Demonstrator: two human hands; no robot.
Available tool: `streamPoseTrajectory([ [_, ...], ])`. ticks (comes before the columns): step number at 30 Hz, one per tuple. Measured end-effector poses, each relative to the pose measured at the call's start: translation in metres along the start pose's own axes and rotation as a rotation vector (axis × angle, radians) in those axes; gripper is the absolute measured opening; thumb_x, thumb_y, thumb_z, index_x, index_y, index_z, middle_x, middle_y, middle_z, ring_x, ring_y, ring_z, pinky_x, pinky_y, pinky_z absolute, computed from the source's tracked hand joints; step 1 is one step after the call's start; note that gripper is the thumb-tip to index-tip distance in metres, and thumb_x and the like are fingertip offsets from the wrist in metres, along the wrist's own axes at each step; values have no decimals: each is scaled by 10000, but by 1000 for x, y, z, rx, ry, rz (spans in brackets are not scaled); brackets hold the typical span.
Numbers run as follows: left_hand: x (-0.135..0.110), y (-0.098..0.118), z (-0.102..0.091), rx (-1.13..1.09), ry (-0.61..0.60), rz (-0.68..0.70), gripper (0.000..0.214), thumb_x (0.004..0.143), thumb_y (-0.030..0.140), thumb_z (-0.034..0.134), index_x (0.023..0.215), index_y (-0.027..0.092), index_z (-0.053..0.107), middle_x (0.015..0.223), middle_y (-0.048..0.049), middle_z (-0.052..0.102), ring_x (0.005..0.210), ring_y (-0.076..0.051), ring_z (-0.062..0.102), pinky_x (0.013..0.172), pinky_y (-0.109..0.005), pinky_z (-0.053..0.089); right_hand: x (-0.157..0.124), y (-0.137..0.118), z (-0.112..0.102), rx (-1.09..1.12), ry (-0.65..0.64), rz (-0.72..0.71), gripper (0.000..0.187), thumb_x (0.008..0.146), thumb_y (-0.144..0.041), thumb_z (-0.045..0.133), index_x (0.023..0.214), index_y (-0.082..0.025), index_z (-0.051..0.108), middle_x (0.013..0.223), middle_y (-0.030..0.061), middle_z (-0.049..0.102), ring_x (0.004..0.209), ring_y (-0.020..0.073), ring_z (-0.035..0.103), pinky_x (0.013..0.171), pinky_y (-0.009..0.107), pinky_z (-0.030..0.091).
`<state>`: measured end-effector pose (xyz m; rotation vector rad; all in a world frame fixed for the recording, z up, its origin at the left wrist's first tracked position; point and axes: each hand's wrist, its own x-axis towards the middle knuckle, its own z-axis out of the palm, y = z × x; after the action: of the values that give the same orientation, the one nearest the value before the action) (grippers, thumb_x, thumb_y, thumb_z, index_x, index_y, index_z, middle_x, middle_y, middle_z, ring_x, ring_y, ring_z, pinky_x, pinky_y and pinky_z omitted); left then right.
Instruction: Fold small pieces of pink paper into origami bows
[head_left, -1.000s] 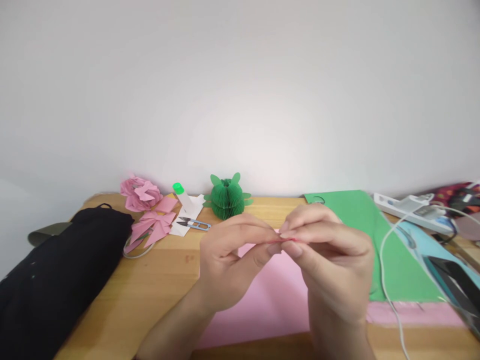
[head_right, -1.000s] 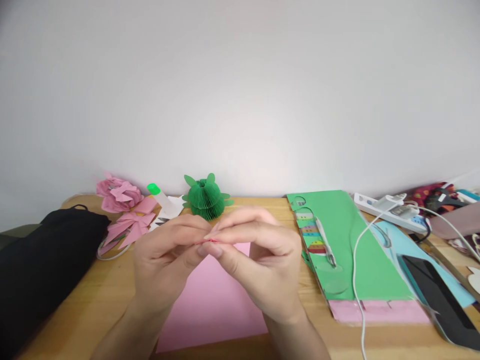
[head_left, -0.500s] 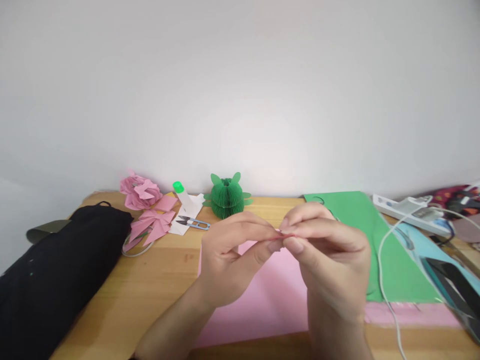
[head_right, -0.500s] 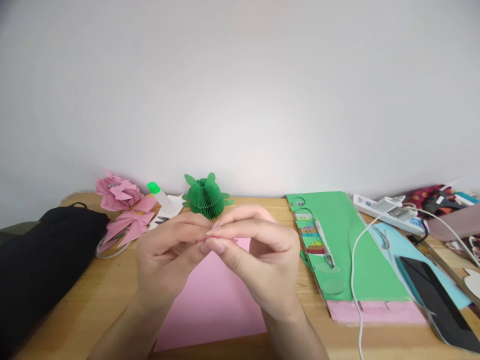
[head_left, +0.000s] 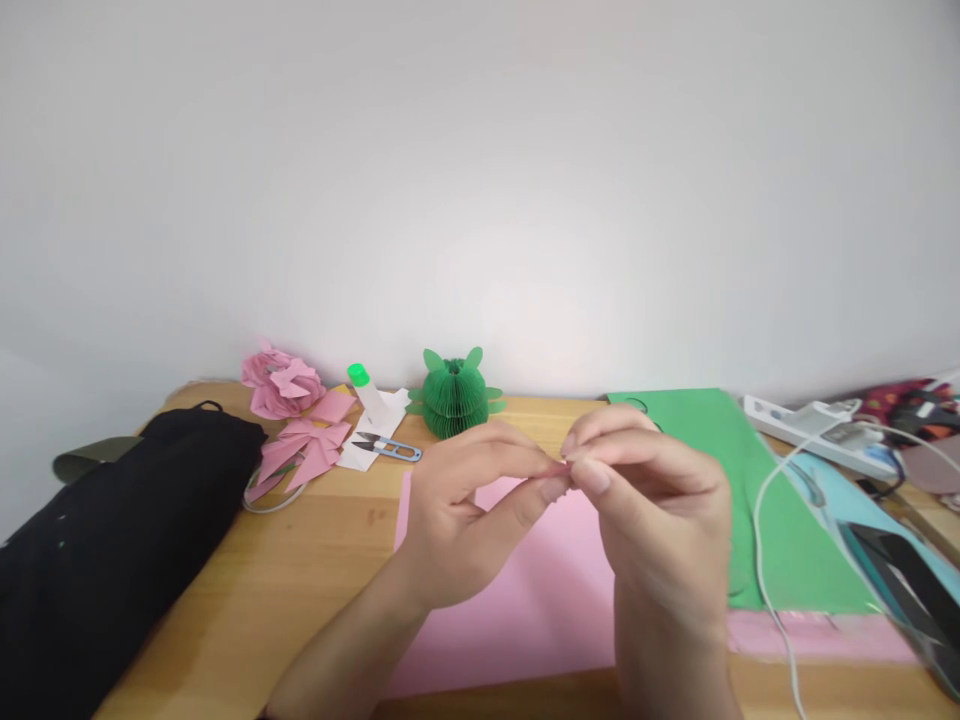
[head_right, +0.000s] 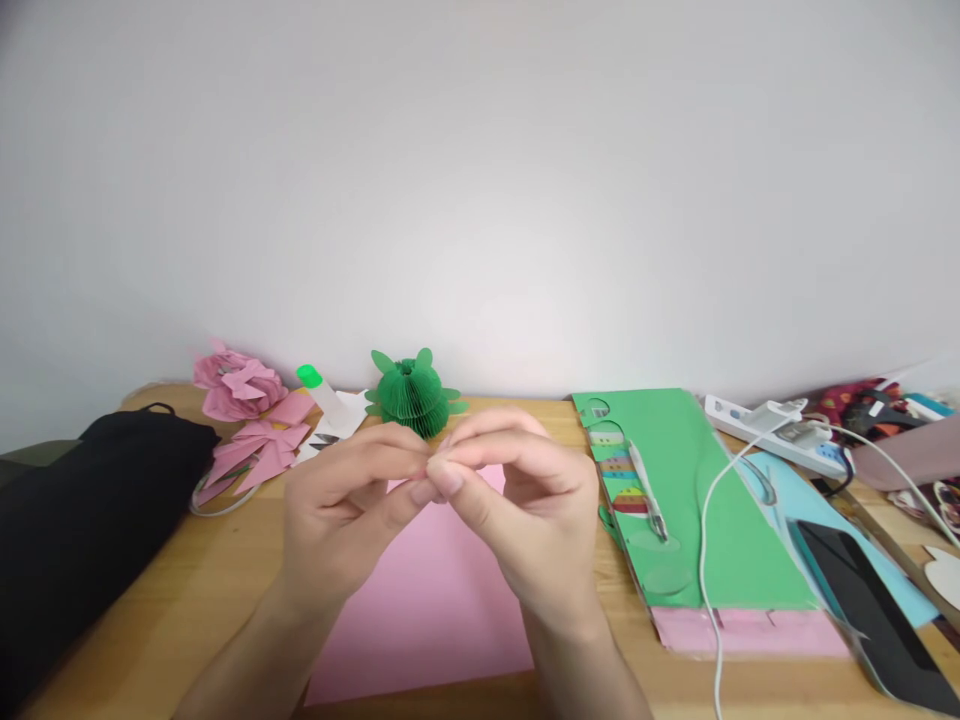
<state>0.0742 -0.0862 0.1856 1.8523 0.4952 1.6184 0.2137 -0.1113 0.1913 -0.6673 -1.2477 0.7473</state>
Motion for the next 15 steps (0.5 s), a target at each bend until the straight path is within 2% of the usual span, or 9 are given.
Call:
streamPoseTrajectory([
  [4, 0, -1, -2, 59, -30, 29, 138, 842, 29, 692, 806, 162, 689, 716, 3, 701, 646, -101, 621, 619, -219, 524, 0, 0, -1, -30, 30, 41, 237, 806, -50, 750, 813, -280, 803, 766, -29, 704, 753, 90, 658, 695, 208, 571],
  [9, 1, 2, -6, 88, -112, -49, 169, 910, 104, 642, 761, 175, 678, 665, 2, 686, 618, -118, 619, 598, -241, 508, -1, -1, -1, -42, 38, 82, 191, 817, -76, 746, 797, -260, 797, 752, -23, 689, 713, 94, 633, 661, 226, 545],
  [12, 2, 3, -7, 96, -81, -79, 224, 921, 108, 636, 706, 170, 657, 653, 10, 685, 625, -107, 628, 617, -227, 515, 0, 1, 1, -8, 39, 130, 144, 847, -140, 746, 781, -260, 790, 746, -20, 684, 715, 100, 630, 640, 228, 529],
  [15, 2, 3, -8, 57, -37, -133, 244, 929, 110, 616, 700, 176, 667, 651, 8, 689, 625, -114, 632, 603, -233, 519, 2, 4, 2, 2, 20, 168, 199, 926, -266, 682, 753, -253, 780, 733, -7, 695, 697, 107, 620, 630, 238, 526],
])
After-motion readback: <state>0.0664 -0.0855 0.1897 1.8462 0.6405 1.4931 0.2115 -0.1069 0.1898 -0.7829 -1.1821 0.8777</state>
